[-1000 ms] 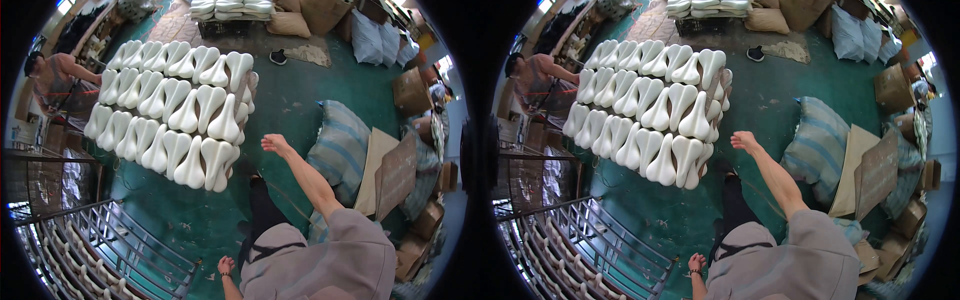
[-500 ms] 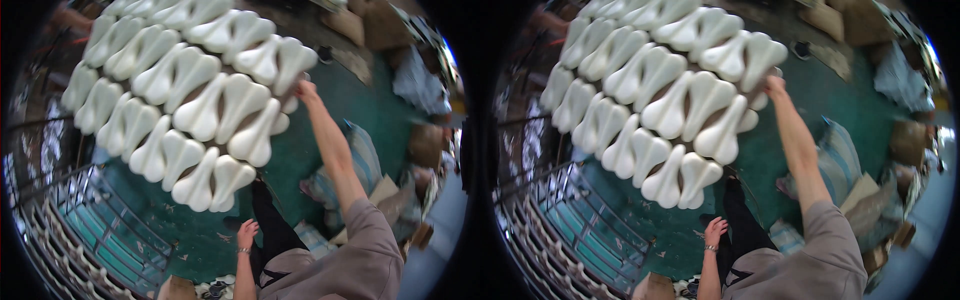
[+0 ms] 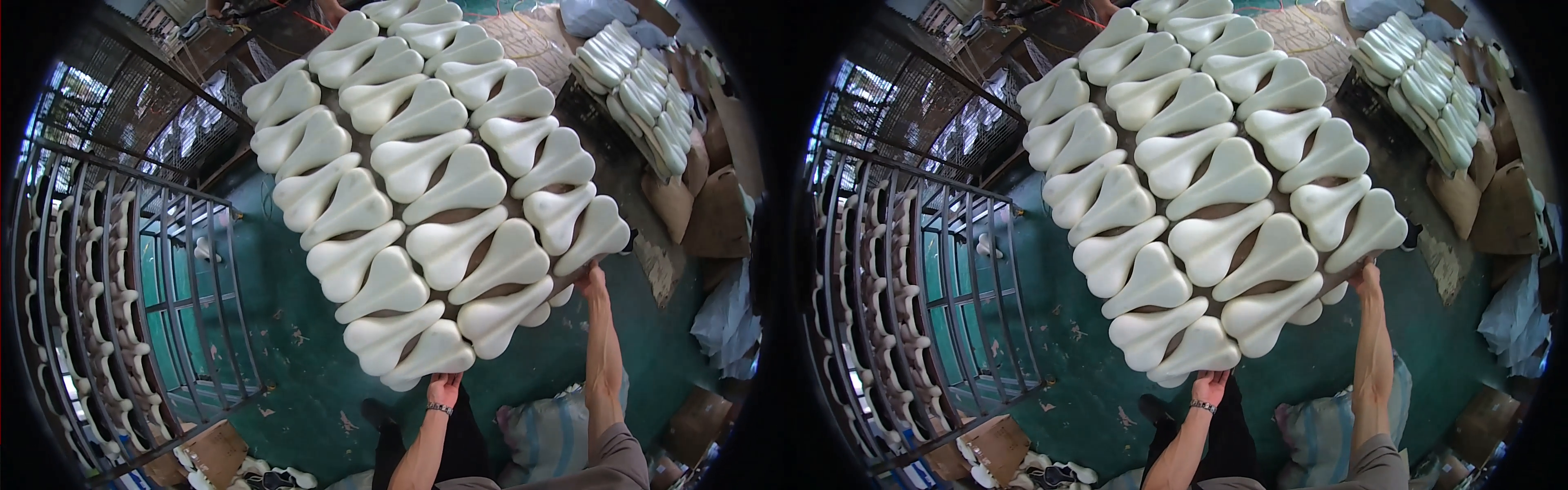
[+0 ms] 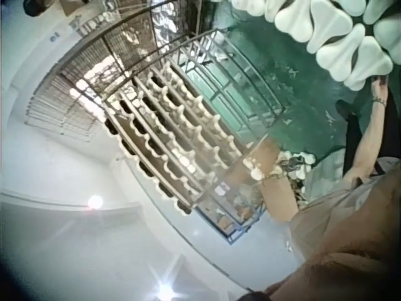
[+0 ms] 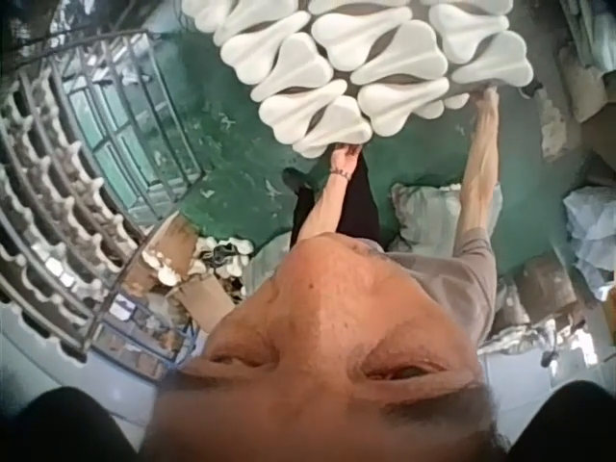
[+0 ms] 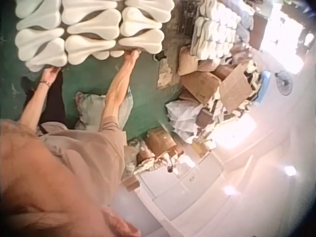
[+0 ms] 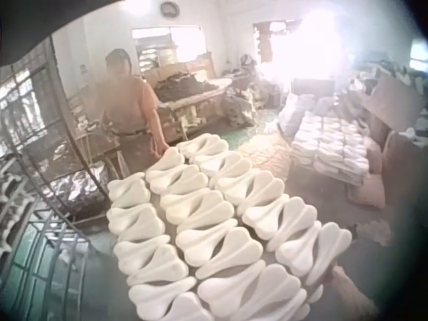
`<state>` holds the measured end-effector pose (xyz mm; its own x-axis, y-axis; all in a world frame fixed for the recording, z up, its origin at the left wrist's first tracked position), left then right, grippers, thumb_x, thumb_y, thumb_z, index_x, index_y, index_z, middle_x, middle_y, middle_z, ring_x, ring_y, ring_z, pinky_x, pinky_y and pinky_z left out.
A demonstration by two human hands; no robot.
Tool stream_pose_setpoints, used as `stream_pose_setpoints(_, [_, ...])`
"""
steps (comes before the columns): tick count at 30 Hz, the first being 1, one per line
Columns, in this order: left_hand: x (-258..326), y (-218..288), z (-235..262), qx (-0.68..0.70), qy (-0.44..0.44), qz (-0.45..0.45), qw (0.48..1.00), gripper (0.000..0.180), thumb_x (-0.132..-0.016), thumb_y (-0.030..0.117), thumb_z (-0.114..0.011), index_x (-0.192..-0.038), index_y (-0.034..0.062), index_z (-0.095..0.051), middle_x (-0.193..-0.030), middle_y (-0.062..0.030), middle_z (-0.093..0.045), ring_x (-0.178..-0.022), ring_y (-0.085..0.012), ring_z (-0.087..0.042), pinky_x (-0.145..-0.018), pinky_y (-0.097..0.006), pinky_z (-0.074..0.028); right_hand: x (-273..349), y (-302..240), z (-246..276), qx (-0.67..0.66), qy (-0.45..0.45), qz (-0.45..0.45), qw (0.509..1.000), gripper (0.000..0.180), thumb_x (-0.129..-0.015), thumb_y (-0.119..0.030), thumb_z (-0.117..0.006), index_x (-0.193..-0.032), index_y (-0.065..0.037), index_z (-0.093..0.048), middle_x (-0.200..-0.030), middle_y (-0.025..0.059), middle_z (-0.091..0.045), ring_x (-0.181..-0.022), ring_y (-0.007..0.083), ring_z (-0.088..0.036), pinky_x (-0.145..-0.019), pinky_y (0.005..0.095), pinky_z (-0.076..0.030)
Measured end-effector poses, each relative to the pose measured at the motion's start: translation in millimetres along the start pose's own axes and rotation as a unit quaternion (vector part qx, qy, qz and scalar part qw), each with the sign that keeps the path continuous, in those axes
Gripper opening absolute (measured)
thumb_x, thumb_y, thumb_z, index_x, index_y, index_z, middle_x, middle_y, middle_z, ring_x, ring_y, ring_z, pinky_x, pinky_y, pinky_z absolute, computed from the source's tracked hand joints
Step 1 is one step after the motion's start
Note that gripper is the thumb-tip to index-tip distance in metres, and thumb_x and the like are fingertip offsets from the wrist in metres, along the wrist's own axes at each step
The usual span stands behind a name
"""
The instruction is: The worker is seen using a spray gun to coat white foam bicycle saddle components and then moving storage racks to organize the products.
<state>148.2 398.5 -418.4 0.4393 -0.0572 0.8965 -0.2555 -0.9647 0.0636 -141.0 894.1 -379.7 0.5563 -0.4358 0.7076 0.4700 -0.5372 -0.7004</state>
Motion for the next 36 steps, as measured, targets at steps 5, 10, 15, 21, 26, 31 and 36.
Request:
stream_pose_setpoints(5, [-1,20,27,0.098,0.061,-0.027,0.993,0.037,-0.099,0.005,-0.055,-0.135,0.0099,-0.061,-0.134,-0.0117,-0.068,-0.125,-0.0337,-0.065,-0.105,-0.056,-0.055,68,-32,-25,0.112,0.051,0.057,0.991,0.062,-0.114,-0.044,-0.033,-0.149,0.006,-0.046,-0.137,0.0241,-0.064,-0.115,0.0425,-0.07,-0.088,0.0622,-0.062])
stream_pose_setpoints(10, [23,39,36,0.165,-0.018,-0.048,0.985,0.048,-0.094,-0.001,-0.057,-0.14,0.0106,-0.06,-0.135,-0.0094,-0.067,-0.124,-0.0315,-0.064,-0.103,-0.05,-0.055,150,-46,-30,0.125,0.07,0.086,0.986,0.064,-0.113,-0.045,-0.034,-0.149,0.007,-0.045,-0.137,0.024,-0.064,-0.111,0.0438,-0.071,-0.082,0.0623,-0.063])
stream_pose_setpoints(15, [82,84,45,0.217,-0.11,-0.03,0.97,0.031,-0.088,0.001,-0.06,-0.116,0.0087,-0.068,-0.104,-0.0032,-0.068,-0.094,-0.0212,-0.061,-0.087,-0.038,-0.052,234,-48,-33,0.159,0.12,0.091,0.976,0.064,-0.112,-0.046,-0.038,-0.152,0.003,-0.043,-0.143,0.0248,-0.059,-0.115,0.0466,-0.067,-0.085,0.0659,-0.059])
stream_pose_setpoints(21, [162,209,144,0.238,-0.128,-0.04,0.962,0.024,-0.096,0.021,-0.058,-0.115,0.0075,-0.064,-0.112,-0.0097,-0.068,-0.109,-0.03,-0.061,-0.11,-0.05,-0.042,406,26,-92,0.061,-0.01,0.108,0.992,0.056,-0.108,-0.039,-0.053,-0.149,-0.001,-0.051,-0.143,0.02,-0.06,-0.124,0.0422,-0.064,-0.096,0.0657,-0.058])
stream_pose_setpoints(26, [223,288,191,0.164,-0.254,-0.138,0.943,0.025,-0.094,0.013,-0.06,-0.117,0.0057,-0.063,-0.108,-0.0115,-0.071,-0.104,-0.0288,-0.068,-0.105,-0.05,-0.049,499,68,-122,0.018,-0.062,0.064,0.996,0.05,-0.109,-0.035,-0.042,-0.15,-0.007,-0.051,-0.146,0.0204,-0.059,-0.13,0.0413,-0.062,-0.1,0.0658,-0.057])
stream_pose_setpoints(31, [318,316,215,0.11,-0.279,-0.187,0.935,0.031,-0.098,0.014,-0.06,-0.127,0.0021,-0.064,-0.121,-0.016,-0.073,-0.114,-0.0324,-0.07,-0.107,-0.055,-0.052,529,59,-115,0.05,-0.126,0.071,0.988,0.048,-0.109,-0.035,-0.043,-0.145,-0.006,-0.054,-0.141,0.0209,-0.062,-0.122,0.042,-0.066,-0.094,0.0648,-0.06])
stream_pose_setpoints(36, [412,299,229,0.102,-0.188,-0.326,0.921,0.028,-0.104,0.015,-0.056,-0.126,-0.0001,-0.065,-0.122,-0.0158,-0.074,-0.11,-0.0313,-0.073,-0.1,-0.051,-0.058,560,56,-94,0.044,-0.169,0.032,0.984,0.053,-0.108,-0.039,-0.046,-0.146,-0.003,-0.051,-0.14,0.0221,-0.061,-0.122,0.045,-0.065,-0.096,0.0687,-0.057])
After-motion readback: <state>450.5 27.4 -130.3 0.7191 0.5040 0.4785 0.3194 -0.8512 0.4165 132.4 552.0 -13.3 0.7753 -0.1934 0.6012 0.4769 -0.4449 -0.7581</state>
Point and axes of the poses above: each hand's wrist, its own x-axis away from the middle knuckle, its own z-axis out of the back of the hand, y = z × x, the point moved 6 cm from there along -x, towards the middle knuckle
